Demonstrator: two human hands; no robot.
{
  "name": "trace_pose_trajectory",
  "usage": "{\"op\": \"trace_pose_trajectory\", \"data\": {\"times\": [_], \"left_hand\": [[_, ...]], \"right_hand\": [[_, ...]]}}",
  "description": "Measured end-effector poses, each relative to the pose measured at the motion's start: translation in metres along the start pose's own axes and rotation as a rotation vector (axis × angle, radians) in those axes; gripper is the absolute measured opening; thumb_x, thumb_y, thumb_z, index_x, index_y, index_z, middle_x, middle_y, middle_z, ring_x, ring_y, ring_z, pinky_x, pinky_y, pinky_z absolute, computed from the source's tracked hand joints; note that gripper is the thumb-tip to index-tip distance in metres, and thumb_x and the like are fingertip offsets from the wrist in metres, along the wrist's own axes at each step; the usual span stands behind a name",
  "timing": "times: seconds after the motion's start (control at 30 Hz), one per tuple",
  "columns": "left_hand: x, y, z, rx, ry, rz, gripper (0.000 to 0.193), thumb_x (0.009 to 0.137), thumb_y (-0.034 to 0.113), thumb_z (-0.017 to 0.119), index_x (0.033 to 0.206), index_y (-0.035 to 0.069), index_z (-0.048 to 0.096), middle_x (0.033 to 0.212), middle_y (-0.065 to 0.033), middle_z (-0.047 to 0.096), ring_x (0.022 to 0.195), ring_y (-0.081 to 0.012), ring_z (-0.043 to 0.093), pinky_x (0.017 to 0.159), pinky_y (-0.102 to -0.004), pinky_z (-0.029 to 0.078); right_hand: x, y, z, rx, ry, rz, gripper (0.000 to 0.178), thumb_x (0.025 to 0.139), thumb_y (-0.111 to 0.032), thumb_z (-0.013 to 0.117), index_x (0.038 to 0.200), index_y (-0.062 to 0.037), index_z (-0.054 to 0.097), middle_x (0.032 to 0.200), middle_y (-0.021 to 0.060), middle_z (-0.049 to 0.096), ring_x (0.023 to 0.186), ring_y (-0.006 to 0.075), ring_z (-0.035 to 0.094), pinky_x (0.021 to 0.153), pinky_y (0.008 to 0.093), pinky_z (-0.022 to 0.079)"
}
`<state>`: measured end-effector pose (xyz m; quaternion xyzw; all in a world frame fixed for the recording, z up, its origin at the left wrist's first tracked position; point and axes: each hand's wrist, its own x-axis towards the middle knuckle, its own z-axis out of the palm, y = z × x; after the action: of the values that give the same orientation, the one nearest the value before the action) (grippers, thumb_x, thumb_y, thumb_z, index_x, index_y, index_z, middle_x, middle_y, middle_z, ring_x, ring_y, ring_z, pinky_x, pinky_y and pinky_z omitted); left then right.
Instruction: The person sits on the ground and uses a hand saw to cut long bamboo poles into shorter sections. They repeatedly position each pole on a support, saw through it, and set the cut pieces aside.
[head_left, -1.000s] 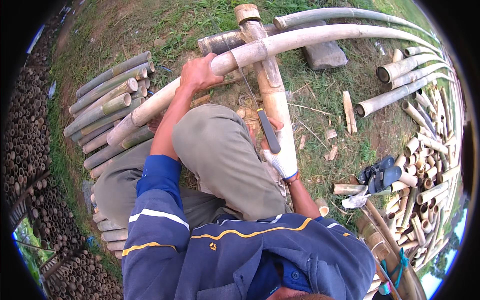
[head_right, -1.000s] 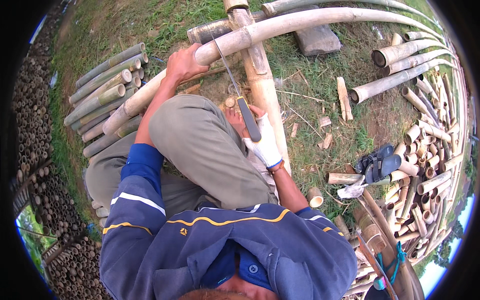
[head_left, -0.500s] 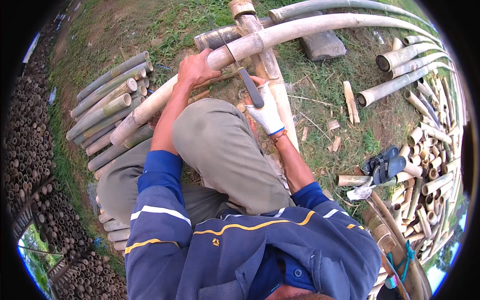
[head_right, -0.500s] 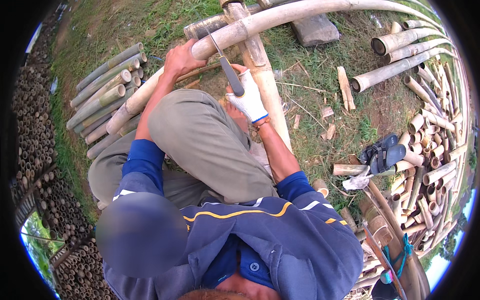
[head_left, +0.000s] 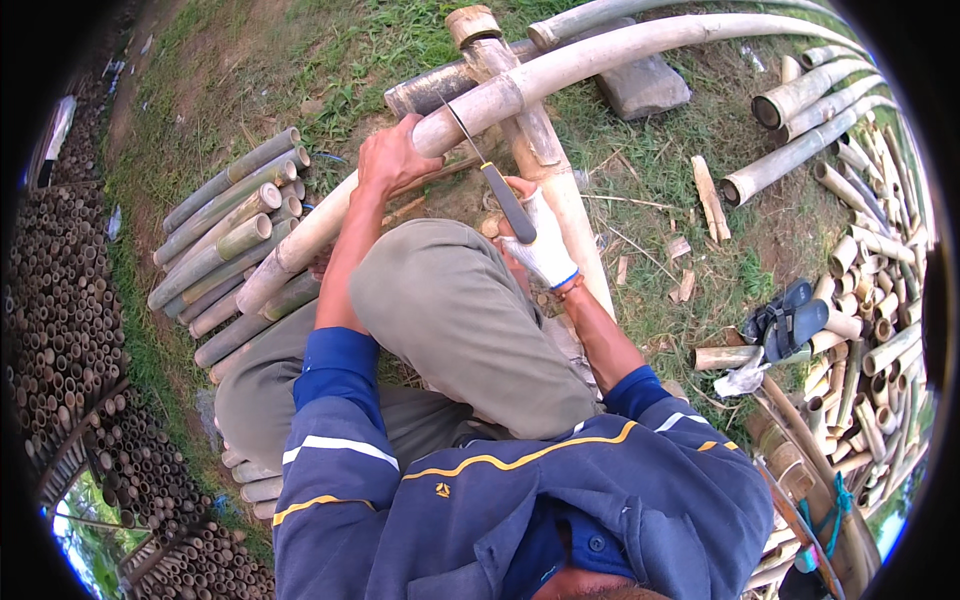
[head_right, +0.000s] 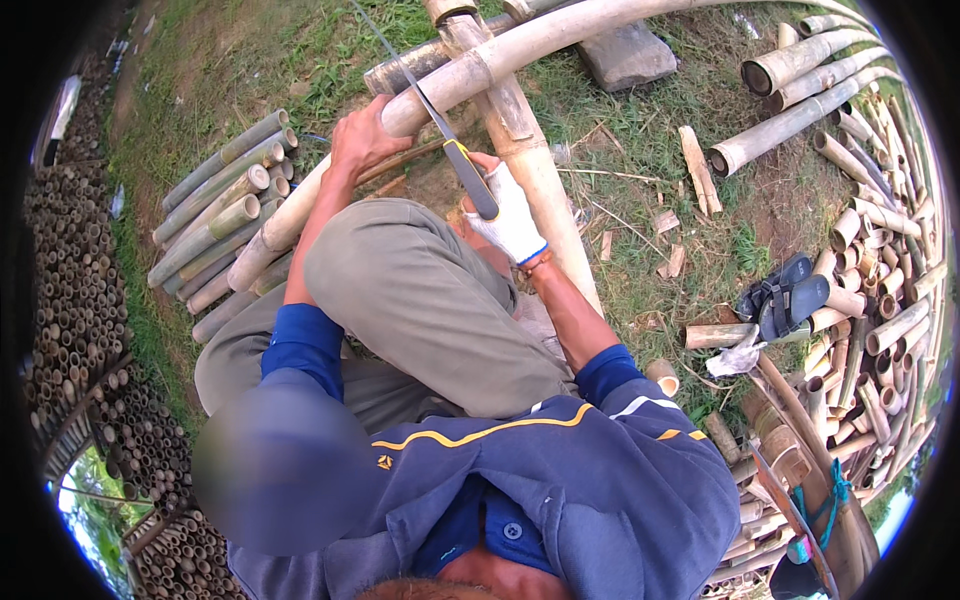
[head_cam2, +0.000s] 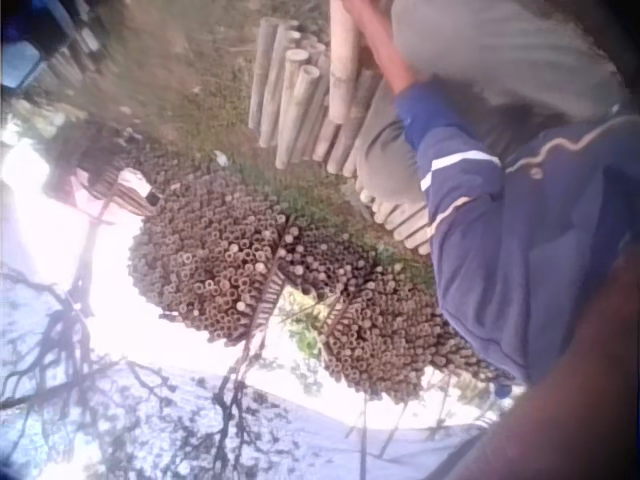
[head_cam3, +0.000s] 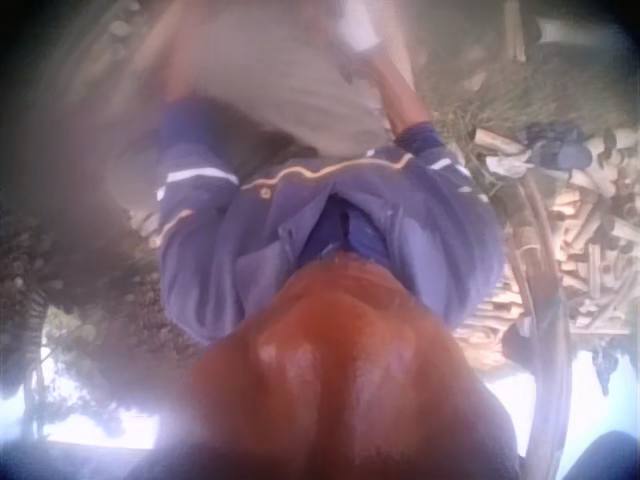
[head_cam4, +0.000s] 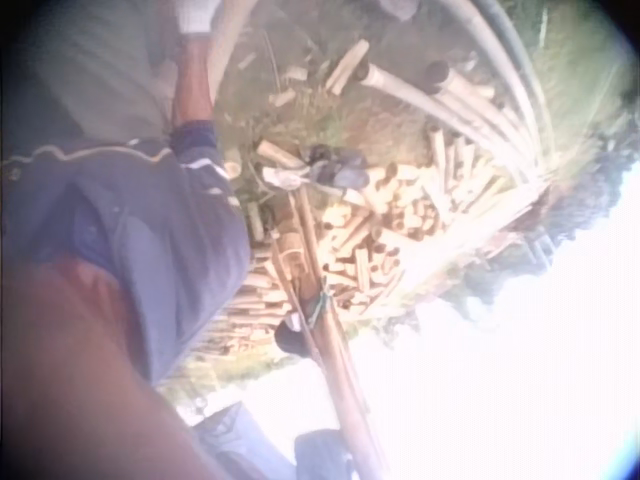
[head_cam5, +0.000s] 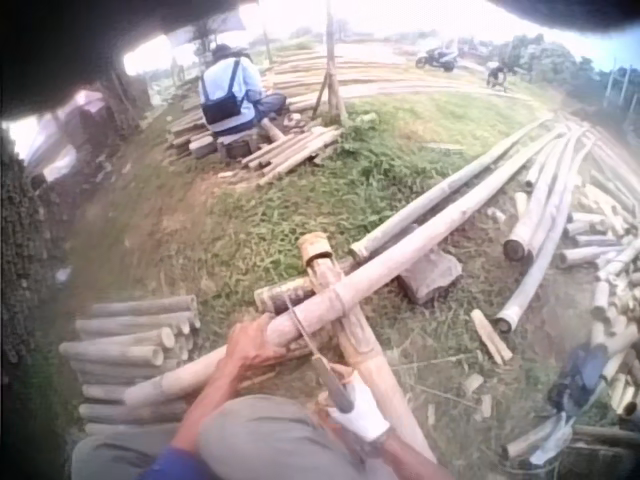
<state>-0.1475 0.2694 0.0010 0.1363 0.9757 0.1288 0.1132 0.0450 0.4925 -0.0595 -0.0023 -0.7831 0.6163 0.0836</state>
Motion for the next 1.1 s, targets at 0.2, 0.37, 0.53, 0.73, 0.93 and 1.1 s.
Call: {"op": "trace_pose_trajectory", "data": {"times": [0.2,0.37,0.53,0.73,0.93,1.1], "left_hand": [[-0.009,-0.003,0.001,-0.034,0.007,-0.017,0.086,0.07,0.048,0.088,0.148,0.019,0.067,0.119,-0.0226,0.081,0.114,-0.0421,0.078,0.103,-0.051,0.06],[-0.021,-0.005,0.003,-0.039,0.014,-0.045,0.086,0.071,0.05,0.089,0.148,0.018,0.066,0.121,-0.0224,0.081,0.116,-0.0423,0.077,0.103,-0.0511,0.059],[-0.017,0.001,0.012,-0.016,0.065,-0.034,0.085,0.073,0.048,0.09,0.148,0.018,0.066,0.122,-0.0213,0.081,0.116,-0.0411,0.078,0.103,-0.0502,0.059],[-0.015,0.001,0.012,-0.012,0.171,0.015,0.084,0.073,0.044,0.093,0.148,0.017,0.066,0.125,-0.0203,0.08,0.117,-0.0401,0.077,0.103,-0.051,0.059],[-0.014,-0.007,0.016,-0.008,0.154,-0.023,0.085,0.074,0.041,0.093,0.15,0.018,0.064,0.127,-0.02,0.08,0.118,-0.0403,0.077,0.105,-0.05,0.058],[-0.015,-0.014,0.019,-0.007,0.158,-0.029,0.084,0.074,0.039,0.093,0.15,0.018,0.064,0.128,-0.02,0.08,0.118,-0.0409,0.077,0.104,-0.0507,0.058]], "right_hand": [[-0.029,-0.037,-0.016,-0.048,-0.015,0.009,0.065,0.088,-0.004,0.072,0.15,-0.0033,0.057,0.134,0.0165,0.067,0.118,0.0254,0.068,0.104,0.0361,0.054],[-0.173,-0.065,-0.087,-0.127,-0.114,0.287,0.068,0.087,0.001,0.069,0.153,-0.0017,0.053,0.14,0.0146,0.064,0.114,0.0223,0.064,0.104,0.0354,0.053],[-0.093,-0.059,-0.059,-0.252,-0.056,-0.027,0.066,0.089,-0.004,0.07,0.153,-0.0042,0.055,0.132,0.0135,0.068,0.113,0.0212,0.067,0.101,0.0332,0.054],[0.022,-0.043,-0.002,-0.015,-0.029,0.083,0.058,0.088,-0.01,0.076,0.144,-0.0105,0.06,0.122,0.0159,0.072,0.107,0.0307,0.074,0.094,0.0405,0.059],[-0.113,-0.098,-0.072,-0.179,-0.088,0.039,0.064,0.091,-0.005,0.07,0.153,-0.0024,0.054,0.129,0.015,0.069,0.107,0.0251,0.07,0.099,0.0377,0.056],[-0.121,-0.108,-0.076,-0.069,-0.125,0.321,0.065,0.089,-0.001,0.069,0.152,-0.0037,0.055,0.126,0.0146,0.069,0.104,0.0215,0.07,0.095,0.0353,0.056]]}}
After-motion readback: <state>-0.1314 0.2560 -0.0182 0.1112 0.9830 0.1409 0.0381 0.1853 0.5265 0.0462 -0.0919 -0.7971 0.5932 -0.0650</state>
